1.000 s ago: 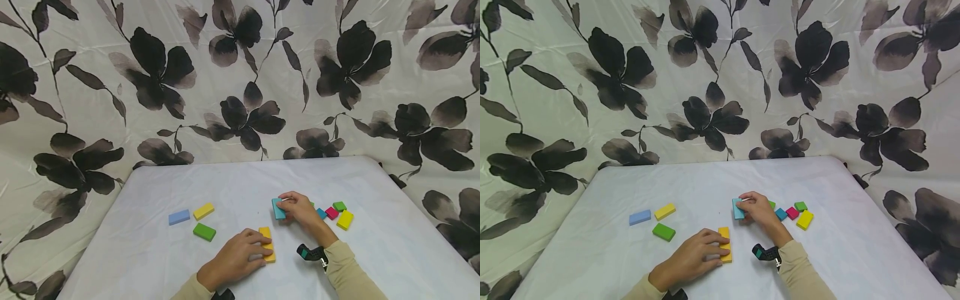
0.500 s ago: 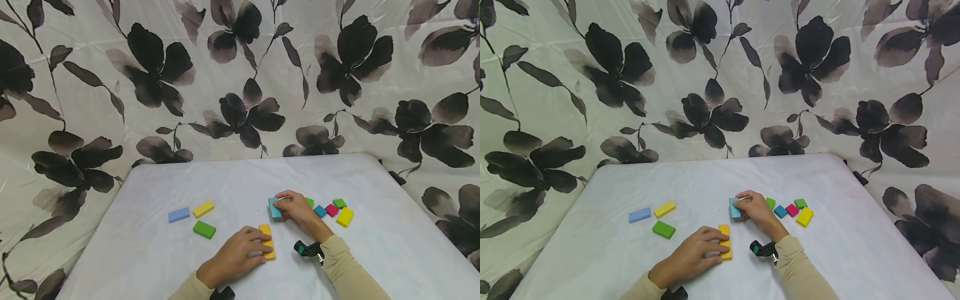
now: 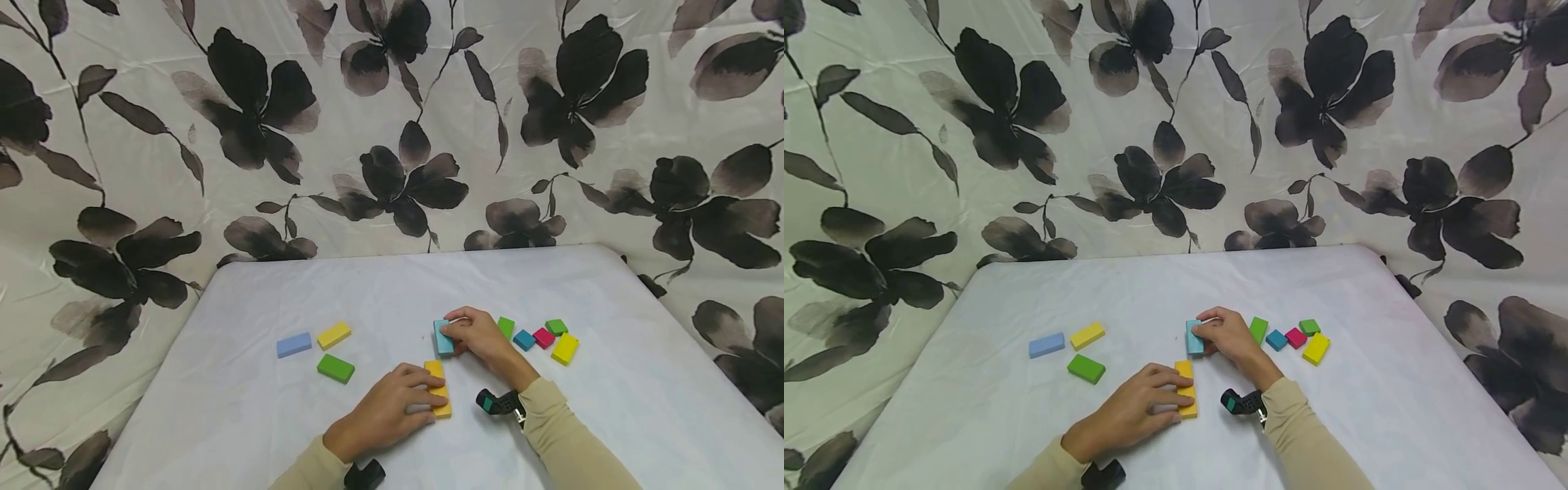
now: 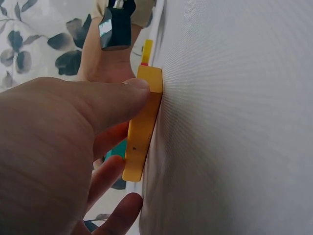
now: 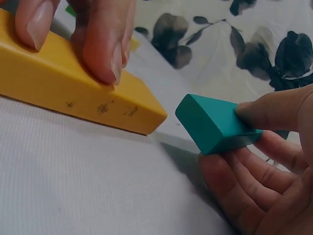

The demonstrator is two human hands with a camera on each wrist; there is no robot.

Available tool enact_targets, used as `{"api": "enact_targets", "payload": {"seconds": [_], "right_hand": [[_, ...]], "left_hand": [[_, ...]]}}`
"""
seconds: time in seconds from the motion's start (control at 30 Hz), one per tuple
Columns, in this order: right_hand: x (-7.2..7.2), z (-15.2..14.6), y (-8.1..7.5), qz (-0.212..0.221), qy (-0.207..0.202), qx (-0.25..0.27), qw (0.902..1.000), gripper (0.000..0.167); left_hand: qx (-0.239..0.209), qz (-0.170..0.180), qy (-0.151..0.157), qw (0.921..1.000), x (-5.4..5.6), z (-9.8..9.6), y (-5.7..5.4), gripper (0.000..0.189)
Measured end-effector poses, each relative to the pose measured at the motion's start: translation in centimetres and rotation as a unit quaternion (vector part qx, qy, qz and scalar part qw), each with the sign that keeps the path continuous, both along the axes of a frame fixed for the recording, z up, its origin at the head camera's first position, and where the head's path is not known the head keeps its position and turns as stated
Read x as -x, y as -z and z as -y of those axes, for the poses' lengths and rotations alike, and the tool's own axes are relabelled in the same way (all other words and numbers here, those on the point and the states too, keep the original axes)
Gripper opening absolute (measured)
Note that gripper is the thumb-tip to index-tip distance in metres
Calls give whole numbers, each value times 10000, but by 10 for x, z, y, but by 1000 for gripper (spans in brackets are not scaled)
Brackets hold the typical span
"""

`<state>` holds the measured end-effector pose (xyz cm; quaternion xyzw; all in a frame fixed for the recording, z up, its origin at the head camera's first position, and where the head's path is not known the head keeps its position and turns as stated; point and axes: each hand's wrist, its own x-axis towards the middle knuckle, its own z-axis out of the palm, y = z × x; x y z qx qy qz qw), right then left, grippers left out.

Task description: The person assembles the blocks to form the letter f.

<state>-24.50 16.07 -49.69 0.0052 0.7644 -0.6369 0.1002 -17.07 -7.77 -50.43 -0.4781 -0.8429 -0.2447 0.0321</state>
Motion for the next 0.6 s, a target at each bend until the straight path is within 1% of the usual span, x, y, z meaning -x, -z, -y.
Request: {"api": "enact_targets", "payload": {"seconds": [0.13, 0.27, 0.47, 0.6], "right_hand": [[2, 4, -1, -8, -82, 5, 10000, 34], [2, 5, -2, -22, -122, -13, 9999, 33], [-3, 5, -3, -77, -152, -159, 9997, 32], [-5, 8, -3, -167, -249, -174, 9994, 34]], "left_hand": [[0, -17, 70, 10000, 2, 1, 0, 28], [-28, 74, 129, 9999, 3, 1, 1, 29], [-24, 85, 139, 9999, 3, 0, 2, 30], [22, 86, 96, 9999, 2, 2, 1, 30]]}}
